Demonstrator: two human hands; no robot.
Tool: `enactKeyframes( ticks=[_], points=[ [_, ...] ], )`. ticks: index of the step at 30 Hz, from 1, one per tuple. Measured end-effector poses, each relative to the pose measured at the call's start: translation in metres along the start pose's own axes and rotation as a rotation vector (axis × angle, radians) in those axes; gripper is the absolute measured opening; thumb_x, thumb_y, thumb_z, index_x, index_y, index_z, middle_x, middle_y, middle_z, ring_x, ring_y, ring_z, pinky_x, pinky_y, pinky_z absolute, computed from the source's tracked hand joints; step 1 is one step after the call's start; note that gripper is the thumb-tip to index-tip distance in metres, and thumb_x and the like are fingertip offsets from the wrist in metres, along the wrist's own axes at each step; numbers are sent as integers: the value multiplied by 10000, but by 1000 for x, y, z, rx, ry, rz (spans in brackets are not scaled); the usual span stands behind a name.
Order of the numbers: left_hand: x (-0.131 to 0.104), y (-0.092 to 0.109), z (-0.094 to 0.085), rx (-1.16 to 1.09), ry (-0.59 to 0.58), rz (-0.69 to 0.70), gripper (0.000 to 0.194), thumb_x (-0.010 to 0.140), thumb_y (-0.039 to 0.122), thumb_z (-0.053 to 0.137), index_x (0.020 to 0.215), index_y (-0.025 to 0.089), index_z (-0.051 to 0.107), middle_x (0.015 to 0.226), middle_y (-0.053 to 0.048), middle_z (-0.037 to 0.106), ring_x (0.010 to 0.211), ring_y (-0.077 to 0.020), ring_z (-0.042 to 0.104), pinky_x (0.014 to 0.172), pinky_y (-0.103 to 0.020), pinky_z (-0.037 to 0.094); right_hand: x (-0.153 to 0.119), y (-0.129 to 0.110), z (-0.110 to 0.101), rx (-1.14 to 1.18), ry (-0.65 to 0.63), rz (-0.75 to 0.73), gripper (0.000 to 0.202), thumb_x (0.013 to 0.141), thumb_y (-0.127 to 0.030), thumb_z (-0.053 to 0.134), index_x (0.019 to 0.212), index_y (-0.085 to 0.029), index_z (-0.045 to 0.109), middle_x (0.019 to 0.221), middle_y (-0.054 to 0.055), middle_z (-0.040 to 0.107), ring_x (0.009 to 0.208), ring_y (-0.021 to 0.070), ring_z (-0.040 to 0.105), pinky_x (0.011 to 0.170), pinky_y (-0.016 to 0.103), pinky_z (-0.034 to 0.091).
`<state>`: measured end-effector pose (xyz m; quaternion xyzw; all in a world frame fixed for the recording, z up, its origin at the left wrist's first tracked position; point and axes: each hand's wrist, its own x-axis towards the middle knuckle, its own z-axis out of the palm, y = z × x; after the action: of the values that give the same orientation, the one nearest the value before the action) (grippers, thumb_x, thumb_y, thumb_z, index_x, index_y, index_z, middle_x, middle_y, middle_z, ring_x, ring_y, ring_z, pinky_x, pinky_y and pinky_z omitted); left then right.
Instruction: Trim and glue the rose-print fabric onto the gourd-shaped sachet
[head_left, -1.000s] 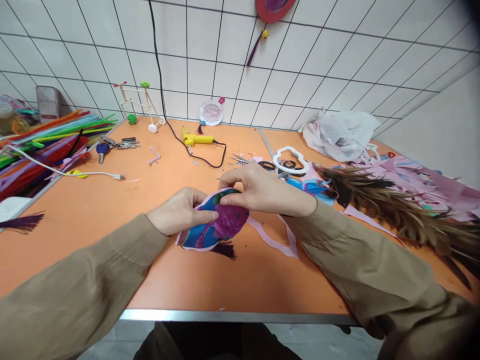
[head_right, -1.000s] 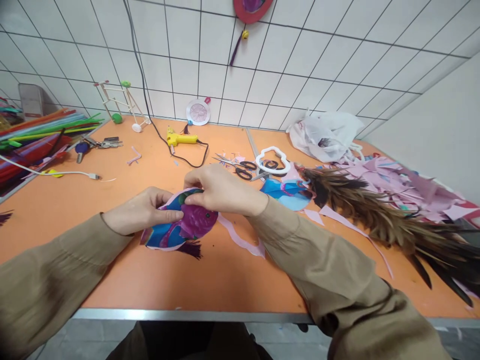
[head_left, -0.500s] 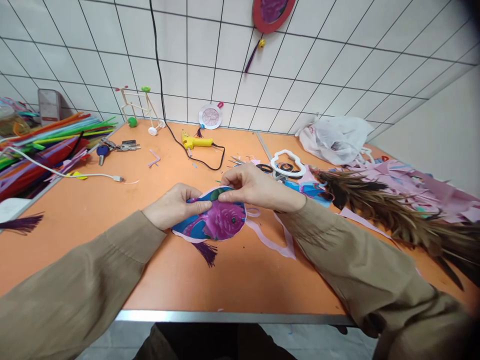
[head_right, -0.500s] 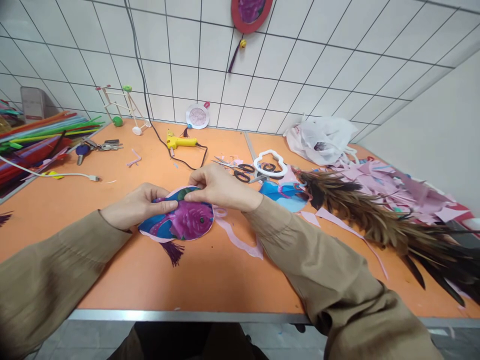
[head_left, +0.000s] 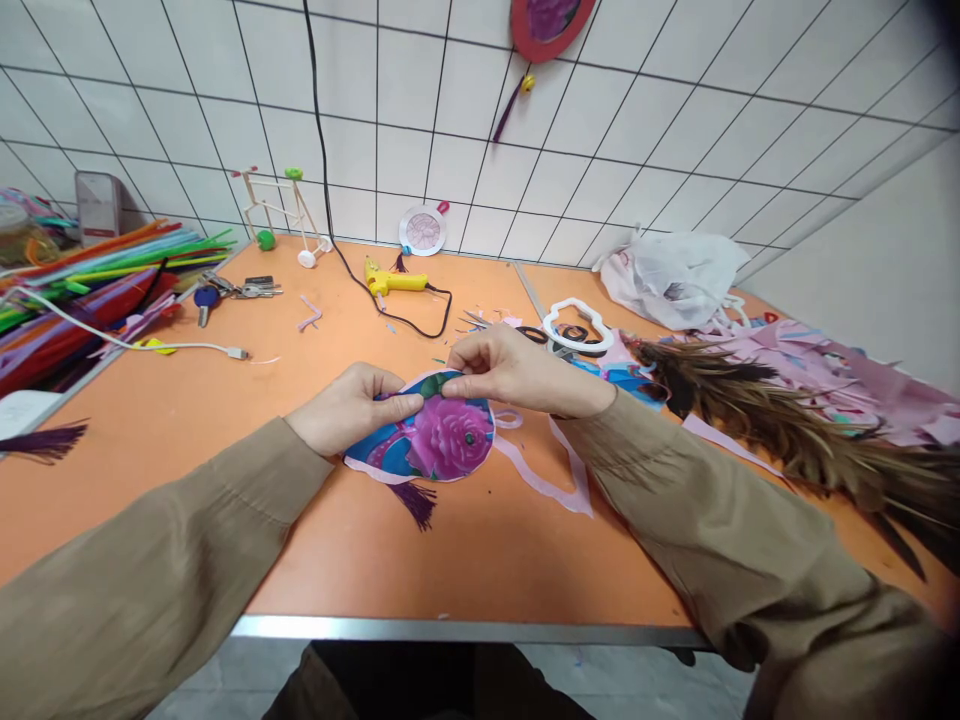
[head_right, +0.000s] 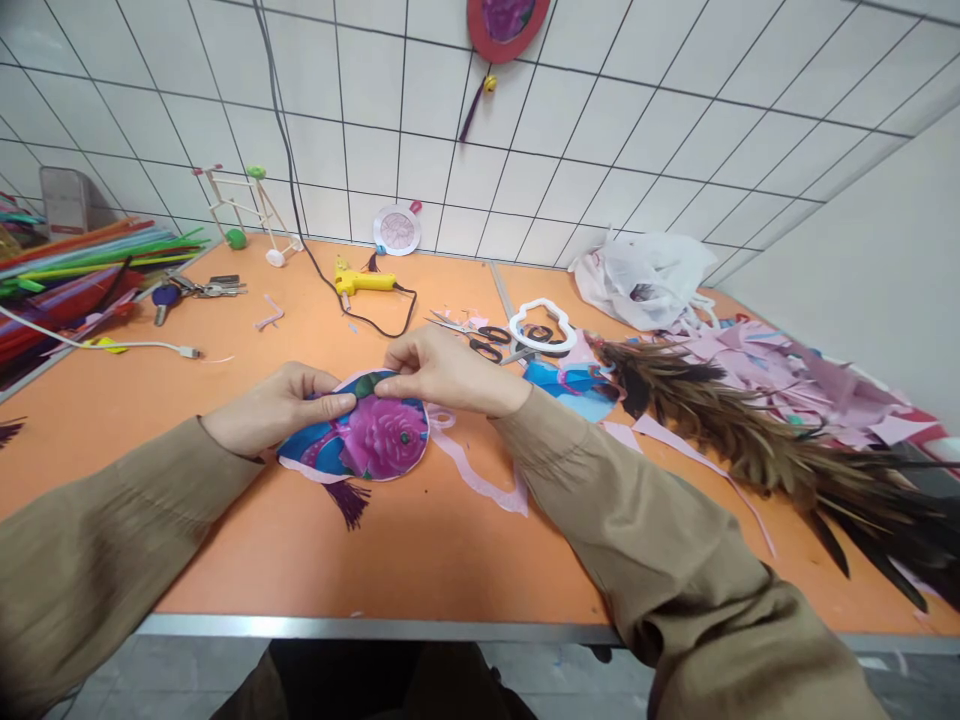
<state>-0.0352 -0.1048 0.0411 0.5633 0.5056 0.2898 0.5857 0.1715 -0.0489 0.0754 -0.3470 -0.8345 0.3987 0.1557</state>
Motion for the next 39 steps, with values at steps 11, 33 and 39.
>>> enactKeyframes(
  ticks=[11, 33, 39],
  points=[
    [-1, 1, 1, -153, 45, -48, 375, 657, 447, 803, 610, 111, 645, 524, -33, 634, 422, -102, 519, 430, -213, 399, -2, 7, -20, 8, -209, 35, 260, 697, -365, 723, 659, -143, 595, 576, -27, 519, 562, 99, 465, 507, 231, 325],
    [2, -6, 4, -149, 48, -65, 400, 605, 451, 856, 611, 102, 660, 508, -50, 640, 409, -121, 544, 404, -225, 420, 0, 14, -23, 70, -335, 11, 275, 774, -394, 700, 779, -121, 662, 673, -11, 602, 642, 106, 512, 606, 235, 416],
    [1, -6, 3, -165, 27, -82, 444, 585, 496, 863, 600, 106, 651, 468, -35, 605, 365, -96, 479, 369, -212, 343, 1, 16, -22, 32, -290, 1, 323, 779, -422, 690, 749, -103, 648, 647, -12, 554, 621, 102, 465, 581, 244, 366]
  ],
)
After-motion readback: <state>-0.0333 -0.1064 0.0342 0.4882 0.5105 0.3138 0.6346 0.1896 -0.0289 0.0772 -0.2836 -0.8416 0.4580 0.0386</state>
